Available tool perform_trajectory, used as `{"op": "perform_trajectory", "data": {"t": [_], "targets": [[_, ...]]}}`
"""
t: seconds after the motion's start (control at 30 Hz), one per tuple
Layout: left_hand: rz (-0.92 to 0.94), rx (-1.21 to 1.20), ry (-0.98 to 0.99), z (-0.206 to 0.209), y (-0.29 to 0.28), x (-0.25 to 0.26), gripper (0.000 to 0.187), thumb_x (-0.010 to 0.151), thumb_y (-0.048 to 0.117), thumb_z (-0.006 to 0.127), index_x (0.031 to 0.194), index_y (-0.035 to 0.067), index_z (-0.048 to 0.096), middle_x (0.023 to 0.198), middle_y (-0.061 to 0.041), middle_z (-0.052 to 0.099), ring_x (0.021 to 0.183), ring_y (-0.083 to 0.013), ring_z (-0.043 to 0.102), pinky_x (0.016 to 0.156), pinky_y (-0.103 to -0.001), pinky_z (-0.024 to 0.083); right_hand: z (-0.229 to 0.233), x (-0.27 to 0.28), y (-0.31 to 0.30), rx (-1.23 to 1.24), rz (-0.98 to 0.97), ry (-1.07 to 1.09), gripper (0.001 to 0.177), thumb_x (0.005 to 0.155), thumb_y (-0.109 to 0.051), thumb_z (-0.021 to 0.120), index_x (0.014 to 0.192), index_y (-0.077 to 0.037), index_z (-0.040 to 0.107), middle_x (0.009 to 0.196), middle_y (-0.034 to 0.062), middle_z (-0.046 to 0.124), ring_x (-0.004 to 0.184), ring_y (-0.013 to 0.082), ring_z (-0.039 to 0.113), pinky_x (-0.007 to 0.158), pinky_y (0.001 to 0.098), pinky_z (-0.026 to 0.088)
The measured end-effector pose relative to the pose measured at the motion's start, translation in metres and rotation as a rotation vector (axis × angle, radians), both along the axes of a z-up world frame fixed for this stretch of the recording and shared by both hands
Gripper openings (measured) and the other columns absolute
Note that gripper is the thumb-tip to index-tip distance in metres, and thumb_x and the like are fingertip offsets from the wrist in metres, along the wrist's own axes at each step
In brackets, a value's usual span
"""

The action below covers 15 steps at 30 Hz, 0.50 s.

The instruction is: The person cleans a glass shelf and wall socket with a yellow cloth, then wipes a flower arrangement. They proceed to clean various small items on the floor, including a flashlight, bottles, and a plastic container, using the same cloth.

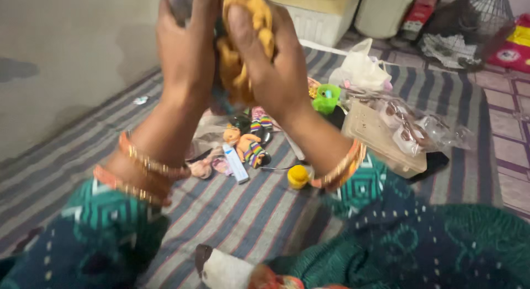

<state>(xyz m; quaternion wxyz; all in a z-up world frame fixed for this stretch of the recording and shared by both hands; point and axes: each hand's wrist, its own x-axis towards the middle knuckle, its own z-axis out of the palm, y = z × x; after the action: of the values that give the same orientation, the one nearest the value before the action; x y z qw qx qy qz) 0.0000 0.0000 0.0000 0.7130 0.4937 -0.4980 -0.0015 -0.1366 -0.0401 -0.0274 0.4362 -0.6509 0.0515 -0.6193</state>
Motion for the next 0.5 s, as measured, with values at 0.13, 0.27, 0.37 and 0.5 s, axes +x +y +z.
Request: {"op": "perform_trajectory", "data": {"t": [0.13,0.27,0.37,0.5], "targets": [[-0.313,0.083,0.281,-0.052,-0.007,-0.015,0.065,0.100,0.063,0.065,0.119,0.001,0.066,0.110,-0.005,0.070,0.100,-0.0132,0.064,0.092,-0.032,0.055,-0.048,0.010,-0.014,-0.084,-0.217,0.071,0.048,0.113,-0.044,0.059,0.132,-0.001,0.063,0.127,0.0051,0.066,0.120,0.0120,0.063,0.109,0.0290,0.050],[-0.132,0.232,0.246,-0.095,-0.018,0.001,0.063,0.099,0.061,0.060,0.122,0.002,0.065,0.110,-0.003,0.068,0.101,-0.0106,0.060,0.093,-0.028,0.050,-0.081,0.037,-0.044,0.423,0.126,0.078,0.053,0.107,-0.043,0.060,0.131,0.003,0.066,0.114,0.0052,0.070,0.104,0.0141,0.064,0.093,0.0314,0.052],[-0.114,0.296,0.296,-0.125,-0.018,0.018,0.062,0.099,0.058,0.060,0.125,0.002,0.063,0.111,-0.004,0.066,0.100,-0.0116,0.059,0.090,-0.029,0.050,-0.100,0.051,-0.053,0.450,0.166,0.132,0.050,0.107,-0.041,0.059,0.132,0.001,0.066,0.115,0.0069,0.069,0.104,0.0149,0.062,0.093,0.0322,0.052],[-0.167,0.231,0.318,-0.161,-0.014,0.037,0.064,0.103,0.056,0.059,0.137,0.002,0.056,0.127,-0.006,0.066,0.115,-0.0130,0.062,0.102,-0.030,0.051,-0.130,0.052,-0.022,-0.024,-0.221,0.303,0.044,0.115,-0.037,0.058,0.139,-0.001,0.058,0.132,0.0116,0.061,0.124,0.0186,0.060,0.109,0.0317,0.049]]}}
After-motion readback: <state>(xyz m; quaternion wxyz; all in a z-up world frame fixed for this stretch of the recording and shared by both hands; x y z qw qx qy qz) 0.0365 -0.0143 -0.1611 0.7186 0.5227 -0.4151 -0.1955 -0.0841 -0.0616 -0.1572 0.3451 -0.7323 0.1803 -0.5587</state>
